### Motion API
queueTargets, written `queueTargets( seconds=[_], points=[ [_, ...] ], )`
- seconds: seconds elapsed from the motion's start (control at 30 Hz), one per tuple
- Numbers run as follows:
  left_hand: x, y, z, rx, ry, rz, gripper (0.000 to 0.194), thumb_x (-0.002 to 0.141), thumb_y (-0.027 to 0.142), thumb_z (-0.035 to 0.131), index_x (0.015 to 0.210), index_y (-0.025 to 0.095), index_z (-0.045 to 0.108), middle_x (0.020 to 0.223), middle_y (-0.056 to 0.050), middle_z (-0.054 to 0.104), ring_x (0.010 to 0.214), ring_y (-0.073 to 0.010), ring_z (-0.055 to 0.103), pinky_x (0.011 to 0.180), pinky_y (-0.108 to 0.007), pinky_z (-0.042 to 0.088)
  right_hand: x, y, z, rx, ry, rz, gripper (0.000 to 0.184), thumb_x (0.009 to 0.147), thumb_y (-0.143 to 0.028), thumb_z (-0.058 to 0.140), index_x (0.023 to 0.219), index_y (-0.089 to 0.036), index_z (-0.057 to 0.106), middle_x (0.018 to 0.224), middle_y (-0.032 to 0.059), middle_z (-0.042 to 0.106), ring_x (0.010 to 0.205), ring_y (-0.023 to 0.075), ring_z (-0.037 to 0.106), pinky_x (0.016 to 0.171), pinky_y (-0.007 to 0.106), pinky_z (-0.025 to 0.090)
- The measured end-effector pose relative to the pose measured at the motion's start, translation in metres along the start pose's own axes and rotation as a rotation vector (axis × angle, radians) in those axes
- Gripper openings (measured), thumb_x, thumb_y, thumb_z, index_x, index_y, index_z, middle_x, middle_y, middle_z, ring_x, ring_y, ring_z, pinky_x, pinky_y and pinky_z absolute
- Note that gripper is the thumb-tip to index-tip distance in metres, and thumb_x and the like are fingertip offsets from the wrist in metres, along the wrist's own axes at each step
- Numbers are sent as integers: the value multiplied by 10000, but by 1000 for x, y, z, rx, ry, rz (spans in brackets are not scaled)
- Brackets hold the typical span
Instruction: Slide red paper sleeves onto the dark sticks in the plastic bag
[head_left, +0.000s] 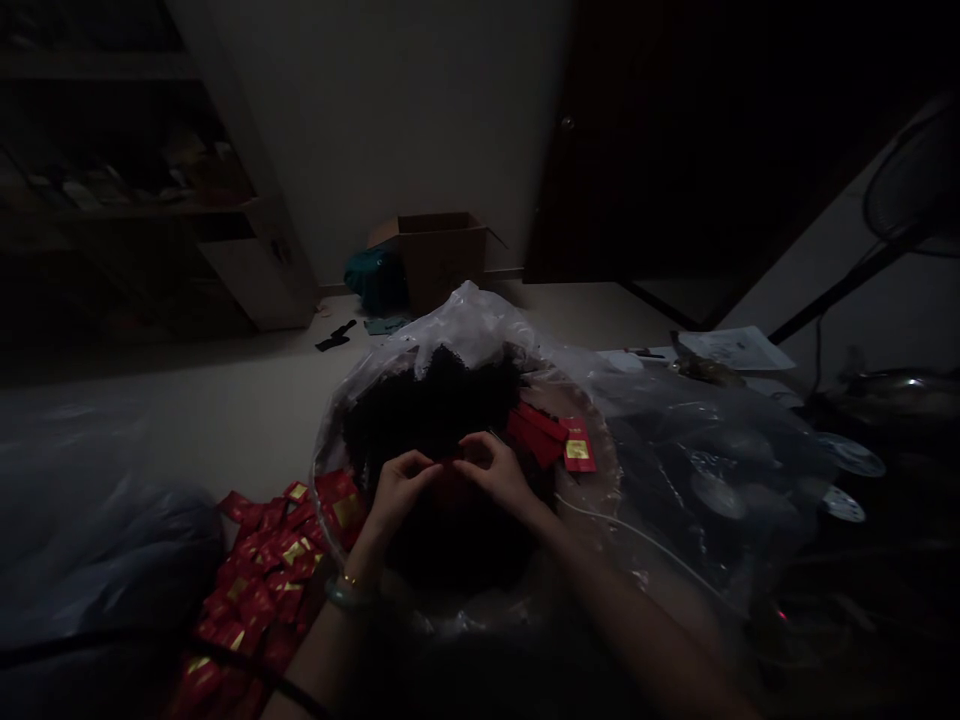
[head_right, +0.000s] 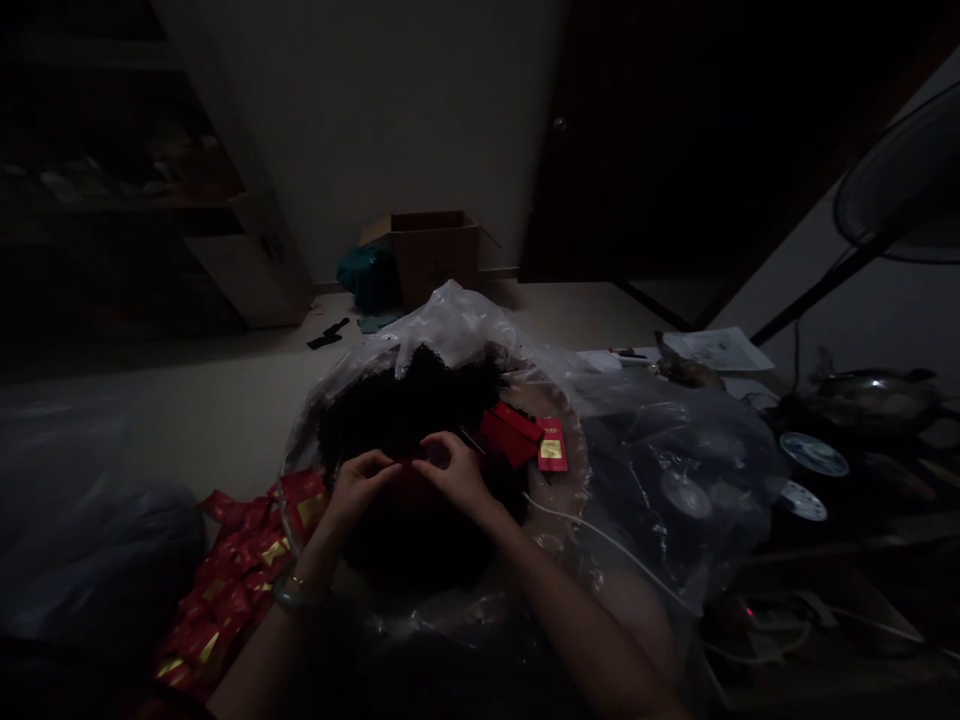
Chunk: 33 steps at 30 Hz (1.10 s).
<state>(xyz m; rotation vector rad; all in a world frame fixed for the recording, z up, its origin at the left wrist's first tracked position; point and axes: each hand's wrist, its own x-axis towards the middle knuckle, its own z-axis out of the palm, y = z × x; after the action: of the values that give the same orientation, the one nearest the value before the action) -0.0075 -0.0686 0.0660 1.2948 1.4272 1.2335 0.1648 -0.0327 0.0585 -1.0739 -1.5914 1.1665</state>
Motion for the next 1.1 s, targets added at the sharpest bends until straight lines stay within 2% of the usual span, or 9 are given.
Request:
queueTargets(
  seconds=[0.1, 0.2, 0.3, 0.4, 0.57, 0.73, 0.83, 0.93, 1.1],
  points=[
    [-1, -3, 5, -63, 42, -51, 266, 616, 410, 708, 626, 156, 632, 612, 12, 629, 621, -140, 572, 621, -237, 451, -2, 1, 1, -24, -45, 53, 150, 675, -297, 677, 753, -177, 632, 723, 5, 642, 714, 157, 601, 688, 289, 487],
    [-5, -6, 10, -134, 64, -103, 304, 609, 394, 724, 778, 154, 645, 734, -3, 669, 707, -158, 608, 678, -254, 473, -1, 1, 3, 8, 11, 80, 187, 679, -359, 653, 683, -181, 596, 664, -3, 615, 639, 152, 583, 598, 275, 487],
    [-12, -12, 15, -163, -70, -166, 536, 459, 276, 822, 940, 149, 622, 844, -24, 692, 769, -176, 626, 710, -267, 479, 2, 1, 5, 128, 113, 133, 270, 664, -447, 634, 699, -188, 568, 645, -14, 580, 534, 132, 541, 448, 244, 454],
    [-19, -20, 16, -117, -214, -289, 425, 441, 283, 828, 772, 122, 616, 650, -8, 650, 606, -155, 594, 587, -249, 451, 3, 1, 3, 154, 165, 145, 295, 651, -468, 633, 698, -188, 553, 631, -25, 561, 455, 101, 491, 382, 221, 411],
    [-23, -25, 16, -29, -245, -378, 288, 516, 329, 768, 554, 137, 556, 449, 19, 542, 421, -110, 489, 443, -222, 361, 5, 0, -6, 106, 144, 116, 252, 661, -417, 621, 691, -177, 553, 604, -32, 555, 407, 77, 456, 390, 209, 375],
    [-15, -27, 11, 205, -225, -333, 215, 549, 265, 726, 509, 131, 563, 412, 39, 506, 413, -111, 487, 421, -205, 327, 6, -2, -10, 47, 142, 69, 232, 686, -409, 602, 707, -181, 569, 612, -21, 578, 467, 106, 500, 450, 228, 406],
    [-12, -27, 8, 159, -263, -222, 209, 531, 247, 747, 664, 112, 659, 560, 10, 630, 567, -164, 597, 534, -233, 442, 2, -6, -9, 0, 122, -12, 211, 703, -399, 619, 719, -190, 591, 676, 2, 624, 619, 149, 573, 580, 258, 467],
    [-13, -23, 8, -4, -227, -69, 443, 518, 255, 784, 935, 138, 687, 851, -45, 721, 784, -218, 653, 713, -303, 511, -6, -15, -8, -48, 15, -111, 165, 744, -362, 623, 717, -200, 609, 713, 17, 638, 691, 166, 590, 664, 287, 480],
    [-17, -18, 9, 74, -85, 44, 298, 610, 326, 752, 852, 155, 717, 802, -55, 729, 753, -221, 658, 703, -310, 516, -18, -24, -6, -109, -176, -357, 105, 770, -308, 647, 776, -207, 620, 813, 38, 609, 722, 154, 569, 672, 284, 481]
  ],
)
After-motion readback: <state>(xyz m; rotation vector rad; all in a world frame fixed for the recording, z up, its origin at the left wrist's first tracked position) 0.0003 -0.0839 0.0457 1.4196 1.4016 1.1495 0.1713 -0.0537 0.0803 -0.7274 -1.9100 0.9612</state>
